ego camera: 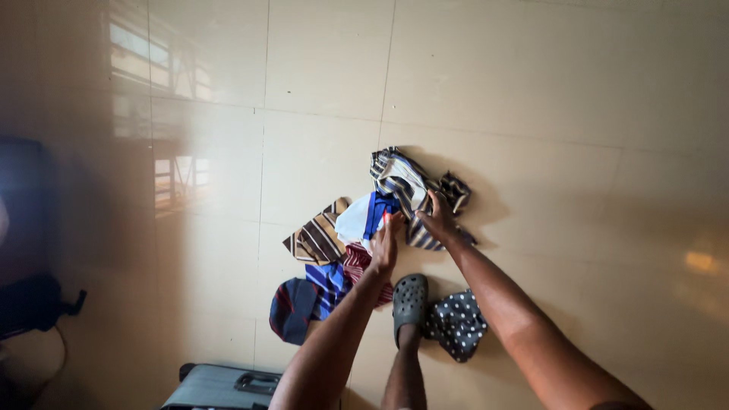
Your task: The person packs various clothing items into a suitcase by hand. The person picks up items from the floor, folds a white and yellow shirt, a black garment, and a striped undergarment, and places them inside the open suitcase on the floor.
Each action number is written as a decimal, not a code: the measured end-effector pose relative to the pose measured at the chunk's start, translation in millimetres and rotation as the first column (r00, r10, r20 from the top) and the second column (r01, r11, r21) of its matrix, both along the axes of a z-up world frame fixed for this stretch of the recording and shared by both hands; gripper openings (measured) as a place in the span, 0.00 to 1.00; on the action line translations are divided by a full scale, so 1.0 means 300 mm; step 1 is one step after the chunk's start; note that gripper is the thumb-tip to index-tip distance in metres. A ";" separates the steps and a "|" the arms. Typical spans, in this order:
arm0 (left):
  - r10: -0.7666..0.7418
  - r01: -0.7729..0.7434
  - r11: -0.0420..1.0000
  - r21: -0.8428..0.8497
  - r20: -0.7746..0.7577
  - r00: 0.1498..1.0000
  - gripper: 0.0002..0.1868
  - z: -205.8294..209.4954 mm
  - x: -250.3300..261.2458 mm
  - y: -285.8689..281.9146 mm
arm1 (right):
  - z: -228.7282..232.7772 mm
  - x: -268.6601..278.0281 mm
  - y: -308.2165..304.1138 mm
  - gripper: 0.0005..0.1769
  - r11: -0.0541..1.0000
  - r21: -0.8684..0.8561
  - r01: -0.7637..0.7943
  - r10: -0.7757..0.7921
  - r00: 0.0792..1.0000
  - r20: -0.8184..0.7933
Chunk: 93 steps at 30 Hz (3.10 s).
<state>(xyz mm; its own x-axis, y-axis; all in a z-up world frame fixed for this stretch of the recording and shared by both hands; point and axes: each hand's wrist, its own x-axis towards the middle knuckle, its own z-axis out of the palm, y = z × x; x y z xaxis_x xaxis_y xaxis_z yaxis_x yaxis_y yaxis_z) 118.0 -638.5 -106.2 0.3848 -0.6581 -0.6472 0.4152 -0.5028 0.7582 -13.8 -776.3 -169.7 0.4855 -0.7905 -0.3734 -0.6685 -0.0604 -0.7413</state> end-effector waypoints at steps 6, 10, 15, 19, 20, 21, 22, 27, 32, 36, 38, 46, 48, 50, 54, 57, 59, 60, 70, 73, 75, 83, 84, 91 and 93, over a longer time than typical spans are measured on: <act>-0.009 0.009 1.000 -0.018 -0.037 0.999 0.42 0.077 0.010 -0.066 | -0.249 0.031 -0.037 0.35 0.994 -0.023 -0.105 0.094 0.952 -0.290; -0.082 0.080 0.994 0.074 0.025 0.996 0.41 0.061 0.022 -0.107 | -0.245 0.040 -0.047 0.25 0.971 0.238 -0.004 0.033 0.992 -0.119; -0.086 0.078 0.993 0.088 0.085 0.993 0.40 0.113 -0.029 -0.065 | -0.004 0.026 0.033 0.24 0.908 0.321 0.270 -0.263 0.962 -0.068; -0.054 0.052 0.997 0.051 0.044 0.998 0.43 0.247 -0.084 -0.008 | 0.312 -0.044 0.153 0.27 0.532 0.735 0.420 -0.588 0.808 -0.036; -0.093 0.089 0.993 0.083 0.040 0.995 0.44 0.298 -0.094 0.015 | 0.400 -0.069 0.197 0.25 0.418 0.850 0.321 -0.609 0.793 0.001; -0.097 0.094 0.993 0.076 0.040 0.994 0.44 0.348 -0.108 0.037 | 0.490 -0.105 0.246 0.25 0.439 0.863 0.250 -0.585 0.809 0.063; -0.104 0.115 0.991 0.062 -0.168 0.980 0.44 0.396 -0.122 0.052 | 0.592 -0.146 0.293 0.25 0.461 0.870 0.177 -0.559 0.819 0.130; -0.234 0.162 0.827 -0.539 -0.068 0.970 0.22 0.556 -0.174 0.203 | 0.997 -0.330 0.450 0.33 0.703 0.707 -0.068 -0.111 0.973 0.204; -0.161 0.129 0.985 -0.119 -0.331 0.930 0.18 0.641 -0.303 0.272 | 1.297 -0.526 0.470 0.17 0.774 0.630 0.062 -0.209 0.964 0.163; -0.280 0.221 0.948 -0.230 -0.266 0.922 0.17 0.883 -0.433 0.290 | 1.560 -0.635 0.422 0.15 0.920 0.328 0.214 -0.280 0.945 0.168; -0.415 0.365 0.896 -0.252 -0.190 0.890 0.21 1.092 -0.461 0.278 | 1.756 -0.705 0.409 0.29 0.995 0.010 0.096 -0.096 0.985 0.146; -0.822 0.874 0.411 -0.260 0.308 0.479 0.40 1.893 -0.757 0.455 | 2.240 -0.966 0.650 0.22 0.951 -0.237 -0.200 0.262 0.927 0.267; -0.823 0.879 0.443 -0.174 0.310 0.476 0.44 1.945 -0.859 0.547 | 2.316 -1.099 0.756 0.21 0.903 -0.340 -0.262 0.356 0.900 0.252; -0.765 0.859 0.493 -0.134 0.403 0.502 0.48 1.975 -0.941 0.597 | 2.369 -1.211 0.845 0.21 0.917 0.399 0.004 0.007 1.000 -0.026; -0.725 0.795 0.513 -0.323 0.333 0.603 0.38 2.044 -1.080 0.722 | 2.398 -1.386 0.984 0.14 0.991 0.108 -0.080 0.036 0.932 0.359; -0.702 0.737 0.520 -0.431 0.276 0.656 0.35 2.086 -1.161 0.795 | 2.382 -1.481 1.079 0.10 0.978 0.210 0.004 -0.115 0.847 0.519; -0.719 0.594 0.544 -0.593 0.035 0.694 0.35 2.115 -1.220 0.828 | 2.357 -1.532 1.124 0.05 0.967 0.225 0.120 -0.222 0.832 0.508; -0.722 0.596 0.529 -0.604 0.049 0.691 0.35 2.134 -1.250 0.843 | 2.336 -1.550 1.138 0.05 0.971 0.206 0.125 -0.215 0.832 0.512; -0.702 0.764 0.348 -0.544 0.389 0.597 0.25 2.253 -1.337 0.990 | 2.342 -1.635 1.318 0.12 0.887 0.249 0.388 -0.436 0.881 0.181; -0.660 0.796 0.328 -0.509 0.479 0.578 0.20 2.273 -1.329 1.000 | 2.479 -1.630 1.377 0.14 0.907 0.306 0.290 -0.375 0.887 0.271; -0.670 0.809 0.373 -0.454 0.472 0.573 0.19 2.307 -1.333 1.011 | 2.541 -1.630 1.402 0.17 0.946 0.252 0.203 -0.286 0.890 0.357; -0.816 0.900 0.376 -0.220 0.381 0.434 0.20 2.300 -1.276 1.077 | 2.383 -1.635 1.466 0.23 0.955 0.297 0.026 -0.179 0.846 0.502; -0.821 0.851 0.445 -0.280 0.252 0.513 0.20 2.248 -1.264 1.066 | 2.334 -1.626 1.467 0.23 0.953 0.301 0.030 -0.185 0.844 0.503; -0.514 0.873 0.381 -0.306 0.714 0.474 0.19 2.076 -1.099 1.131 | 2.271 -1.521 1.505 0.32 0.989 0.019 0.147 -0.140 0.881 0.451; -0.361 0.912 0.333 -0.240 0.861 0.358 0.14 2.065 -1.041 1.138 | 2.381 -1.456 1.512 0.27 0.991 -0.129 0.042 0.041 0.816 0.577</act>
